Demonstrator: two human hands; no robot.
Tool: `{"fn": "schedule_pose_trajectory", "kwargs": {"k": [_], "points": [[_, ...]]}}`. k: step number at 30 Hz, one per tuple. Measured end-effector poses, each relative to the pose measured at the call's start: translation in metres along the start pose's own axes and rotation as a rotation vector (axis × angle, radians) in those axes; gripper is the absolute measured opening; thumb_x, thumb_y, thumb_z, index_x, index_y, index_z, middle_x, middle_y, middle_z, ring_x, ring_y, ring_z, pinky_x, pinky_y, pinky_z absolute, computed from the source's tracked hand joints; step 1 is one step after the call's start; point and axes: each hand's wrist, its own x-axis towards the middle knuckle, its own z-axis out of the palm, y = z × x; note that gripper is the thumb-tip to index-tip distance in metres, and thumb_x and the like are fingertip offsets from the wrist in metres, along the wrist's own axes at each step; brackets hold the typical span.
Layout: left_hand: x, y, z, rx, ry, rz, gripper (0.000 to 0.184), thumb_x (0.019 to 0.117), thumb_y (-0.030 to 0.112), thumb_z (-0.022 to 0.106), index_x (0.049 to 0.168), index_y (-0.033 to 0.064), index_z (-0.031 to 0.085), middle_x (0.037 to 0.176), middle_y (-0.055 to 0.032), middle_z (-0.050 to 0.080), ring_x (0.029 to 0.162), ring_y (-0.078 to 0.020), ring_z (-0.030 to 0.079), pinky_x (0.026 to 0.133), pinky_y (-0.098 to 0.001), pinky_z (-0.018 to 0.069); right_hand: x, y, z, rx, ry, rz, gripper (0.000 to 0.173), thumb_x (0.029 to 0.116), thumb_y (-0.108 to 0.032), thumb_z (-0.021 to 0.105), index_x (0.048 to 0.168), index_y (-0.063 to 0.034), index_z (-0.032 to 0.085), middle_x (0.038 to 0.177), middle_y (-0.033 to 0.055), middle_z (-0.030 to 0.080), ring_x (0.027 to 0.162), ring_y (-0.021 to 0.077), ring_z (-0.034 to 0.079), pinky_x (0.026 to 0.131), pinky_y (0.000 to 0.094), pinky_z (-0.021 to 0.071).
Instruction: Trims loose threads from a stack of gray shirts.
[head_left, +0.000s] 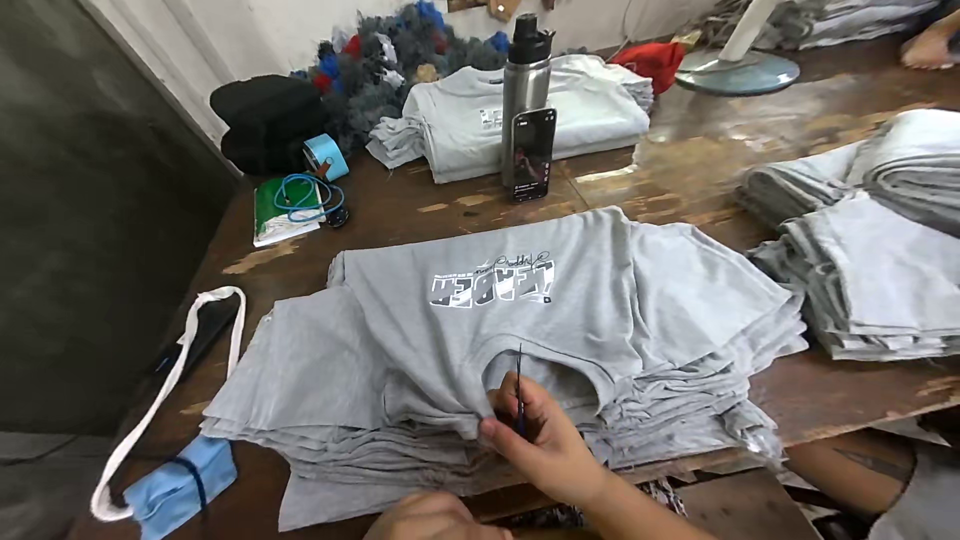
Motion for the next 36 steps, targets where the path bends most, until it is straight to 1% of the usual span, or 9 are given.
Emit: {"fn": "schedule_pose_trajectory", "kwargs": {"k": [5,9,12,17,25,27,29,32,36], "points": [[0.013,-0.004,0.010,0.357,0.320,-0.217,0.046,0.0995,0.051,0.059,0.101,0.0077,0.075,0.095,-0.0066,0.075,0.093,-0.0163,0.069,0.083,-0.0349,0.0550,0.000,0.001,-0.006,0.036,0.076,0.041,0.018,0.0962,-0.007,0.063,0.090,-0.0167,0.049,0.069,-0.0130,0.049,0.060,-0.0075,0.046,0.056,0.0102,0.0395],[0.031,-0.014,0.037,0.508,0.428,-0.285,0.064,0.0922,0.069,0.054,0.088,0.0072,0.071,0.080,-0.0059,0.070,0.076,-0.0180,0.068,0.069,-0.0373,0.0551,-0.003,0.003,-0.006,0.099,0.101,0.058,0.019,0.0943,-0.007,0.067,0.094,-0.0161,0.051,0.073,-0.0114,0.057,0.064,-0.0047,0.055,0.060,0.0132,0.0466],[0.042,-0.023,0.051,0.614,0.501,-0.279,0.060,0.0975,0.063,0.049,0.076,0.0084,0.061,0.067,-0.0041,0.057,0.062,-0.0169,0.059,0.060,-0.0328,0.0497,-0.006,0.004,-0.006,0.108,0.107,0.072,0.017,0.0970,-0.010,0.066,0.093,-0.0159,0.050,0.072,-0.0110,0.055,0.064,-0.0043,0.053,0.059,0.0134,0.0458],[0.044,-0.028,0.050,0.686,0.450,-0.193,0.057,0.1093,0.045,0.030,0.071,0.0115,0.055,0.064,-0.0036,0.053,0.060,-0.0180,0.056,0.059,-0.0330,0.0443,-0.010,0.003,-0.005,0.111,0.104,0.065,0.015,0.0988,-0.011,0.065,0.093,-0.0154,0.051,0.074,-0.0096,0.057,0.065,-0.0016,0.059,0.062,0.0166,0.0530],[0.029,-0.030,0.044,0.360,0.464,-0.152,0.030,0.1070,0.031,0.043,0.088,0.0112,0.056,0.076,-0.0027,0.056,0.072,-0.0098,0.057,0.074,-0.0248,0.0466,-0.010,0.000,-0.007,0.059,0.057,0.028,0.014,0.0990,-0.011,0.063,0.094,-0.0150,0.051,0.076,-0.0098,0.056,0.066,-0.0048,0.054,0.061,0.0129,0.0475],[0.024,-0.029,0.042,0.243,0.457,-0.144,0.028,0.1069,0.033,0.045,0.091,0.0116,0.056,0.079,-0.0012,0.058,0.075,-0.0060,0.057,0.075,-0.0212,0.0475,-0.012,-0.003,-0.013,-0.055,-0.028,-0.002,0.012,0.1008,-0.016,0.062,0.099,-0.0099,0.052,0.086,-0.0043,0.060,0.072,-0.0032,0.055,0.064,0.0136,0.0462],[0.020,-0.029,0.041,0.166,0.446,-0.128,0.027,0.1060,0.032,0.047,0.091,0.0118,0.056,0.079,-0.0005,0.058,0.076,-0.0048,0.058,0.075,-0.0202,0.0480,-0.014,-0.010,-0.020,-0.253,-0.117,-0.044,0.029,0.1036,-0.030,0.061,0.106,-0.0018,0.057,0.090,0.0020,0.060,0.075,-0.0004,0.055,0.067,0.0152,0.0472],[0.016,-0.027,0.036,0.069,0.429,-0.097,0.025,0.1054,0.030,0.050,0.090,0.0118,0.057,0.079,0.0004,0.058,0.077,-0.0031,0.059,0.075,-0.0182,0.0493,-0.019,-0.023,-0.030,-0.553,-0.187,-0.090,0.043,0.1061,-0.044,0.051,0.109,-0.0023,0.062,0.092,0.0062,0.061,0.080,0.0073,0.055,0.075,0.0220,0.0484],[0.013,-0.029,0.032,0.069,0.441,-0.075,0.020,0.1036,0.026,0.052,0.090,0.0116,0.057,0.079,0.0011,0.059,0.077,-0.0023,0.059,0.074,-0.0168,0.0495,-0.026,-0.032,-0.034,-0.967,-0.242,-0.163,0.032,0.1005,-0.039,0.058,0.095,-0.0090,0.067,0.105,0.0081,0.069,0.096,0.0216,0.065,0.079,0.0346,0.0556]]}}
